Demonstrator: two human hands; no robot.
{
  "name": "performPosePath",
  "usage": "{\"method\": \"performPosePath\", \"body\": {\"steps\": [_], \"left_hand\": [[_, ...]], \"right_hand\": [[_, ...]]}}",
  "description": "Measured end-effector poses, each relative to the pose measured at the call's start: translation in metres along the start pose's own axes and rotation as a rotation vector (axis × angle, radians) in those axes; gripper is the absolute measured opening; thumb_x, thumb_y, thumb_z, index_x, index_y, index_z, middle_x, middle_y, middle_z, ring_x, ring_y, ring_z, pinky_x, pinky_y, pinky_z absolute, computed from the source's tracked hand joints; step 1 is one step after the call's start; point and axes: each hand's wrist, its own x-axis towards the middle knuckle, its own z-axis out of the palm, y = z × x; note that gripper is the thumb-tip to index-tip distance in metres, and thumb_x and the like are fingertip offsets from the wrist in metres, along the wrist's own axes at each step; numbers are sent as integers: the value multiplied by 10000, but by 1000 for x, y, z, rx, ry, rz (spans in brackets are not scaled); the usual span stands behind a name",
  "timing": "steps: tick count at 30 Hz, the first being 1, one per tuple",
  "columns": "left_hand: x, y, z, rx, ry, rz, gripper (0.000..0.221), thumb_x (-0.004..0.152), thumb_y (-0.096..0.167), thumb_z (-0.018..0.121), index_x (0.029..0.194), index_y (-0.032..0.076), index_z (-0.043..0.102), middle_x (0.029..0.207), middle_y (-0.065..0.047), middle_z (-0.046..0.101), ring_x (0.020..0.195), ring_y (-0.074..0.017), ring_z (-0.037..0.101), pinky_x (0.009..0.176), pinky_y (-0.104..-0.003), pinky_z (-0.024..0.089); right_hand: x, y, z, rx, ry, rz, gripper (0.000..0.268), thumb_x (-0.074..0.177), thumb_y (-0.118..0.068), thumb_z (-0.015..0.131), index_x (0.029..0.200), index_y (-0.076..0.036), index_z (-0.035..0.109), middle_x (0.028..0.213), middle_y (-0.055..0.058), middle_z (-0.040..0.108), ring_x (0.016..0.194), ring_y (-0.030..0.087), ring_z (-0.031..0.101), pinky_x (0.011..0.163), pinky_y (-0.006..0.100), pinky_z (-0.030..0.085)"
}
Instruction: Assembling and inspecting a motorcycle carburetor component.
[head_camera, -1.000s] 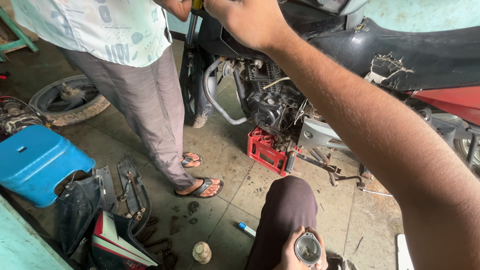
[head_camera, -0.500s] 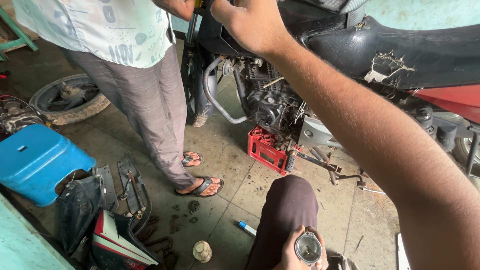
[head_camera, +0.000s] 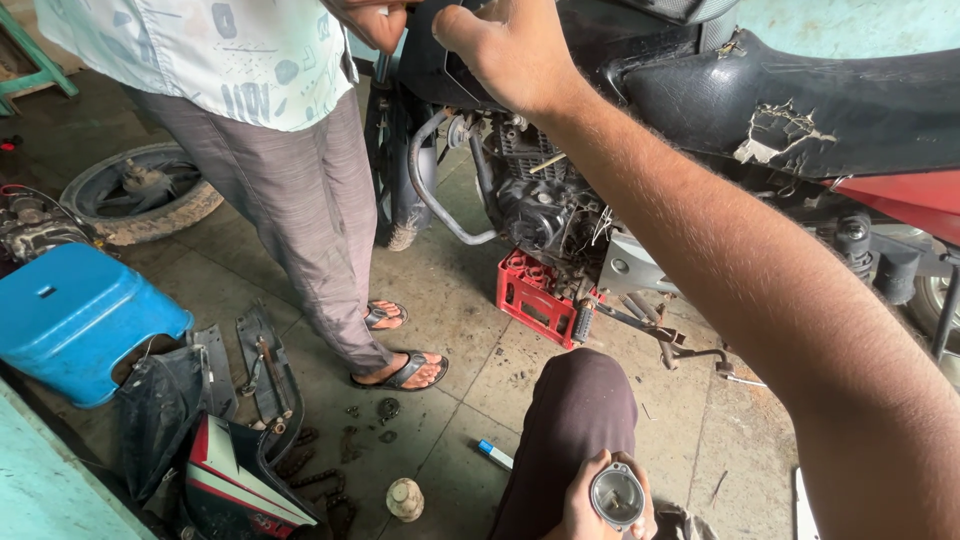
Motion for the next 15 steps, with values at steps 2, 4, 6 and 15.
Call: {"method": "performPosePath", "body": {"steps": [2,4,6,15], "left_hand": [[0,0,-1,33,-18,-3,542,1137,483,403,1060,-7,621,679,-184,613,608,-250,609,617,-363,491],[0,0,0,5,-4,3,531,1136,474,400,1063,-1,625,679,-184,614,602,-252,606,604,-367,487],[0,0,3,2,8,-5,528,1133,473,398,1065,2,627,703,-185,613,602,-252,604,604,-366,485],[0,0,2,19,32,-14,538,1143,472,384,1063,2,636,703,-185,612,602,-250,595,627,-376,483]], "right_hand": [[0,0,0,-5,-5,-28,97,966,-39,658,926,48,645,744,-37,556,636,62,533,537,280,418],[-1,-6,1,-25,-10,3,83,944,-26,655,938,48,617,693,-47,526,571,47,511,470,270,390],[-1,-4,1,-45,-12,25,87,938,-19,653,923,47,600,665,-50,508,538,45,499,441,269,377],[-8,1,-1,-99,-24,43,117,931,-3,646,987,67,571,660,-21,507,519,65,514,430,277,395]]}}
